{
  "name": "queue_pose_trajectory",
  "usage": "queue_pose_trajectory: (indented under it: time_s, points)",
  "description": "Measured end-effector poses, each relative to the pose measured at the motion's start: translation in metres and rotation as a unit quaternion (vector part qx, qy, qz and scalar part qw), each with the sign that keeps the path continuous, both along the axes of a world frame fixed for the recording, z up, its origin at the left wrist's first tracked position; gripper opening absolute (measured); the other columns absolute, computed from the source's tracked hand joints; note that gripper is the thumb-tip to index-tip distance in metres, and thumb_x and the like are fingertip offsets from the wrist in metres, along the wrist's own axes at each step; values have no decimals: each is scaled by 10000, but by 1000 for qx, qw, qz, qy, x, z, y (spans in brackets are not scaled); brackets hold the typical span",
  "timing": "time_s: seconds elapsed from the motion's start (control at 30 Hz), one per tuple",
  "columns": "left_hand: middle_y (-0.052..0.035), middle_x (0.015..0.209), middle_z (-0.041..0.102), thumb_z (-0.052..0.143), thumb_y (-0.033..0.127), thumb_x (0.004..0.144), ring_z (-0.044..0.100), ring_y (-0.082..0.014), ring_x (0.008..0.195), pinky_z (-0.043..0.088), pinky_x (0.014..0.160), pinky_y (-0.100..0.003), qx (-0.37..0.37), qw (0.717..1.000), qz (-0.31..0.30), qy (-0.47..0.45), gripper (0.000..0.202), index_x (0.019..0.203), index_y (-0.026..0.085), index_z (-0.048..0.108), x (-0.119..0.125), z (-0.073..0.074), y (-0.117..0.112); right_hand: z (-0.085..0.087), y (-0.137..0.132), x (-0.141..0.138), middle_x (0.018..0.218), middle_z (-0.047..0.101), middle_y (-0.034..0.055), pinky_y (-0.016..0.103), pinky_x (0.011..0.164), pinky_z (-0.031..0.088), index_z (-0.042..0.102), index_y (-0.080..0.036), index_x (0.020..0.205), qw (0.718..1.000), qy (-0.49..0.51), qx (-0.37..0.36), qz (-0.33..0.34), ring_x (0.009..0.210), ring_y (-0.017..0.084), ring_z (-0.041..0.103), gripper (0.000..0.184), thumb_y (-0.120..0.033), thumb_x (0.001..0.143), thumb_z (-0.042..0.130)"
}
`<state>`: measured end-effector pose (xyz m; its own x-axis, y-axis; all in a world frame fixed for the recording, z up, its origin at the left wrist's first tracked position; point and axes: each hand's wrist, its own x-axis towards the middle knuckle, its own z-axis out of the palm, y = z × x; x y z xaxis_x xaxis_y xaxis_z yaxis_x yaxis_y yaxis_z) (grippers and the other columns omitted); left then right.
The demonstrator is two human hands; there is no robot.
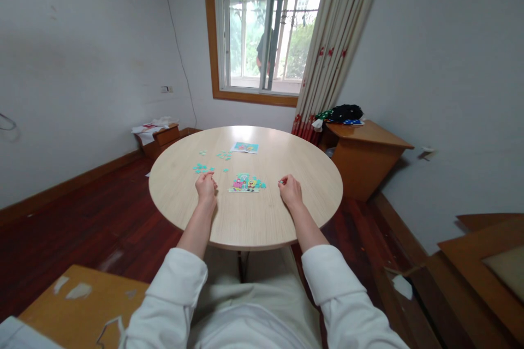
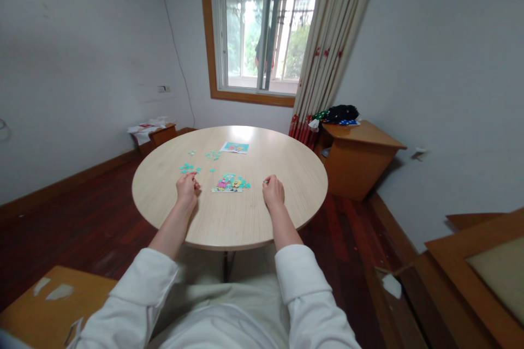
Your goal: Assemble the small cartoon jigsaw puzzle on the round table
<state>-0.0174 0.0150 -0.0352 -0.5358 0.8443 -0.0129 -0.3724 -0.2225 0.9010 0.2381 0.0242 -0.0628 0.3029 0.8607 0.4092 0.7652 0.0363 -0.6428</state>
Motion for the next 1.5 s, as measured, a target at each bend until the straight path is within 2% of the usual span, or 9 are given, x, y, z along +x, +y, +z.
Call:
queue_pose_trajectory:
  time_s: [0.1,0.23,0.37,0.53,0.73,1.07,1.37,1.5]
  points:
    - [105,397,313,476,173,556,288,-51,355,234,394,-174,-4,1000,2,0,130,683,165,500,0,0,0,3,1,-1,708,639,39,260,597,459,577,-164,829,986,151,53,46,641,153,602,152,-237,696,558]
    - [104,398,317,481,181,556,295,-51,356,231,392,-175,-4,1000,0,7,131,685,164,502,1,1,-1,7,2,-3,661,635,22,231,498,472,570,-145,869,926,355,93,89,607,152,629,232,-285,684,558]
    - [102,402,318,497,204,560,297,-50,354,238,392,-175,-4,1000,0,12,125,679,166,503,2,1,-1,9,5,-2,642,646,16,242,564,517,575,-138,843,885,440,113,96,617,141,650,205,-238,664,585]
    - [101,395,320,492,205,559,298,-51,351,232,391,-171,-7,1000,7,12,128,680,163,507,3,1,0,8,9,-1,635,653,17,247,588,536,577,-132,845,862,485,115,93,632,144,660,211,-191,645,608]
    - [101,396,318,484,199,568,302,-52,349,237,396,-171,-12,1000,3,18,125,686,164,504,3,3,-3,8,8,-1,616,649,9,237,583,537,586,-130,848,854,497,117,96,636,142,661,226,-166,627,617]
    - [101,391,314,494,205,563,300,-53,350,235,389,-172,-15,1000,4,16,123,679,166,505,4,4,-3,10,8,1,622,628,-7,225,561,521,609,-139,800,869,467,141,80,609,123,636,216,-184,590,629]
    - [96,399,326,500,208,557,306,-56,358,238,383,-172,-10,1000,-6,20,128,679,170,504,3,5,-6,8,8,4,700,649,26,245,581,506,651,-126,823,879,445,155,71,603,109,602,248,-285,637,610]
    - [97,389,322,483,186,551,303,-57,357,235,383,-173,-8,1000,-2,14,130,678,168,504,3,4,-5,4,11,7,700,647,29,232,558,475,666,-113,845,892,419,160,54,561,90,548,288,-305,646,584]
